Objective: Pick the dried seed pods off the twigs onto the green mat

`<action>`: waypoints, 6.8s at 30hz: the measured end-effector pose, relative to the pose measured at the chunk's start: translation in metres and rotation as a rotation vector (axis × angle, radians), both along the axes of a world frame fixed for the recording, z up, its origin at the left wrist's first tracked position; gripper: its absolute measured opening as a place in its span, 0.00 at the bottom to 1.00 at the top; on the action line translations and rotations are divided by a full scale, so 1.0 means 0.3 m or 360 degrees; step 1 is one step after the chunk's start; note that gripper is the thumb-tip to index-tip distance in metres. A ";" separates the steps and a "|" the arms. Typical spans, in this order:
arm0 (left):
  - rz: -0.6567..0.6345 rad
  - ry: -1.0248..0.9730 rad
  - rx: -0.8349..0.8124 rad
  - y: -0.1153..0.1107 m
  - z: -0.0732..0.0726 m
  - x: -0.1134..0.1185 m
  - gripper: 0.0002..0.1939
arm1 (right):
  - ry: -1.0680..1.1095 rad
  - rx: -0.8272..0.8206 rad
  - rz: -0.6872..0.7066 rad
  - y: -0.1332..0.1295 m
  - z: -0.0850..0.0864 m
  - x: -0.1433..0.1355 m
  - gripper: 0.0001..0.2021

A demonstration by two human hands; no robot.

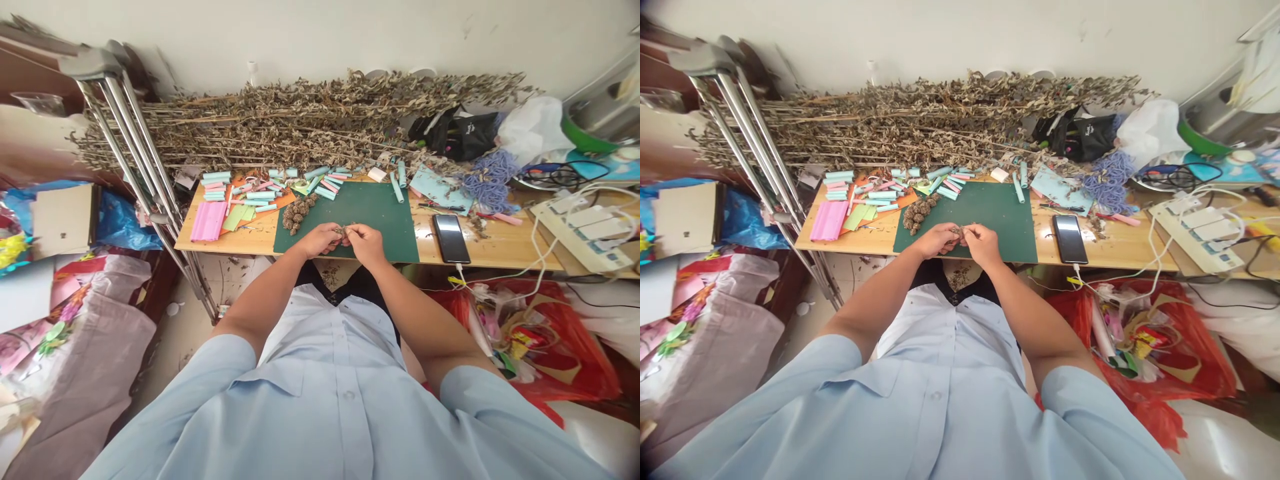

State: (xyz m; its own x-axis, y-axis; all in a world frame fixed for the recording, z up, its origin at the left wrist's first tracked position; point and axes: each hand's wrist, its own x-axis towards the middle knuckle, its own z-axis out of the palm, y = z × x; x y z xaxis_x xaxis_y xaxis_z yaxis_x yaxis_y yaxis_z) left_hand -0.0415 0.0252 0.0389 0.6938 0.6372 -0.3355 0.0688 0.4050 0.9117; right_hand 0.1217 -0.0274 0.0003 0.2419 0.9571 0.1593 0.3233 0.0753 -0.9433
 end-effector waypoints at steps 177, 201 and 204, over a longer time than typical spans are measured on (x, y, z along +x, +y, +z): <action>-0.0178 0.0302 0.0542 -0.003 -0.004 0.010 0.03 | -0.0743 -0.0034 0.0021 0.002 0.081 0.011 0.10; -0.0205 0.0196 0.0226 0.001 0.012 -0.002 0.10 | -0.1011 0.0223 0.0189 0.008 0.077 0.031 0.09; -0.0176 0.0150 0.0209 -0.001 0.006 0.001 0.09 | -0.0555 0.0054 0.0083 -0.003 0.052 0.037 0.10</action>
